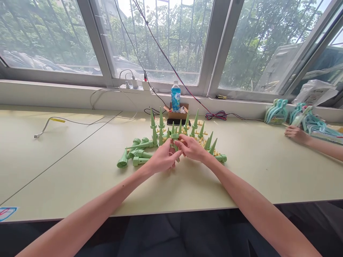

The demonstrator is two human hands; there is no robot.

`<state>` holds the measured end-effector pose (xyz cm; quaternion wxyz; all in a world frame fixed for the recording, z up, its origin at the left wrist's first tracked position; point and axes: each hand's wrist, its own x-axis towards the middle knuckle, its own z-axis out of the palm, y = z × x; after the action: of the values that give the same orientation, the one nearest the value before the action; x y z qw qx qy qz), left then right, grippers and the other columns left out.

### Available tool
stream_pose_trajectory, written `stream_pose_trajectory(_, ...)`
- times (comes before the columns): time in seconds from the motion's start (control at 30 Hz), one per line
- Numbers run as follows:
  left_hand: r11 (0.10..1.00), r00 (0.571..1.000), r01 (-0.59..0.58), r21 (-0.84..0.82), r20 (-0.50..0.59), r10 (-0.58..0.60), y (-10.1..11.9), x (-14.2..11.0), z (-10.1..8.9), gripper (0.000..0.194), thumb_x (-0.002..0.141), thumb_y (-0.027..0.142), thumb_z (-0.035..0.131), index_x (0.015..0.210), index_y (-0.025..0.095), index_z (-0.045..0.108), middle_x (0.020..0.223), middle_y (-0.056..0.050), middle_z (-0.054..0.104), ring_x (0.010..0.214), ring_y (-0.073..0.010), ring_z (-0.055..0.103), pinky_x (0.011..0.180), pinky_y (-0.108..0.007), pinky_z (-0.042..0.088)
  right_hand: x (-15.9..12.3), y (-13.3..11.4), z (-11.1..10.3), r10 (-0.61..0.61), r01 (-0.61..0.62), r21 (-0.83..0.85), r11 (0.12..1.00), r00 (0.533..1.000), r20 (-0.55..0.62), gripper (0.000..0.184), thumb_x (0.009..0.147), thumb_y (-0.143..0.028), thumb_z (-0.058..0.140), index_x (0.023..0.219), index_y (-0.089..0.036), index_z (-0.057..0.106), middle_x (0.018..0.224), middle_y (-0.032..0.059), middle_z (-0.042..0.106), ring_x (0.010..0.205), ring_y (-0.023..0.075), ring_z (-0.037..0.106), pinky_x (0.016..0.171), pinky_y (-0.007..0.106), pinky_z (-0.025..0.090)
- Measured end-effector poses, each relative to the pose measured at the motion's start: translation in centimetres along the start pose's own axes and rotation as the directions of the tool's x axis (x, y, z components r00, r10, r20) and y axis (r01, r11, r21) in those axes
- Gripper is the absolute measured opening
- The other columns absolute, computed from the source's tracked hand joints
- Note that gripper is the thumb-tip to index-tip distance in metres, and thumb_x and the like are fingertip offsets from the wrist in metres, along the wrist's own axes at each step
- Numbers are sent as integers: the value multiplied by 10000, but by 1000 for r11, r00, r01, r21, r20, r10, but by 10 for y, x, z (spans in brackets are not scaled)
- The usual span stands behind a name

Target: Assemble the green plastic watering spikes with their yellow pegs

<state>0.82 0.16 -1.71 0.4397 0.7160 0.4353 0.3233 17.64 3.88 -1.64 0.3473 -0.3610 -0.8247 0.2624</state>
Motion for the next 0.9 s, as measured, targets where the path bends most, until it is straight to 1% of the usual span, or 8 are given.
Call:
stream_pose_trajectory(0.1,999,1000,-24,-24,-4,24,2,-1,0,298,852,458,541,923,222,373,770,-8,651,491,-133,602,384,-224,439,-1,0,1,20,-21,45,999,1000,13,323,958,-427,409,721,-227,321,506,-68,484,449,114,466,503,257,351)
stream_pose_trajectory(0.17,998,998,-57,-6,-29,56,1,-1,0,263,861,431,528,921,222,381,757,3,642,476,-123,587,392,-224,444,-1,0,4,33,-33,74,997,999,5,315,959,-421,408,725,-228,323,509,-68,488,453,115,475,502,253,359)
stream_pose_trajectory(0.3,987,983,-128,99,-117,140,-3,0,0,183,882,374,495,906,221,397,666,39,595,443,-107,550,421,-219,431,0,-1,10,34,-30,95,995,999,-43,316,965,-409,400,719,-223,332,543,-59,512,467,107,474,510,244,366)
stream_pose_trajectory(0.43,971,967,-157,181,-172,189,-5,1,0,128,881,325,494,915,223,426,608,62,561,422,-94,524,435,-206,403,0,-1,14,30,-23,124,992,998,-56,292,974,-408,381,759,-211,392,594,-44,541,481,100,484,516,235,375)
stream_pose_trajectory(0.6,965,959,-168,200,-192,207,-4,1,1,114,878,301,501,951,227,454,600,66,562,424,-90,523,453,-198,391,0,0,15,22,-14,151,989,998,-55,271,983,-391,363,824,-198,466,575,-40,533,487,105,496,515,230,381)
stream_pose_trajectory(0.9,963,954,-181,198,-204,221,-7,1,2,125,881,310,508,963,228,462,585,71,556,410,-90,514,453,-200,387,1,7,17,23,-8,209,978,997,-69,286,978,-403,378,787,-210,467,570,-31,536,492,114,501,485,229,382)
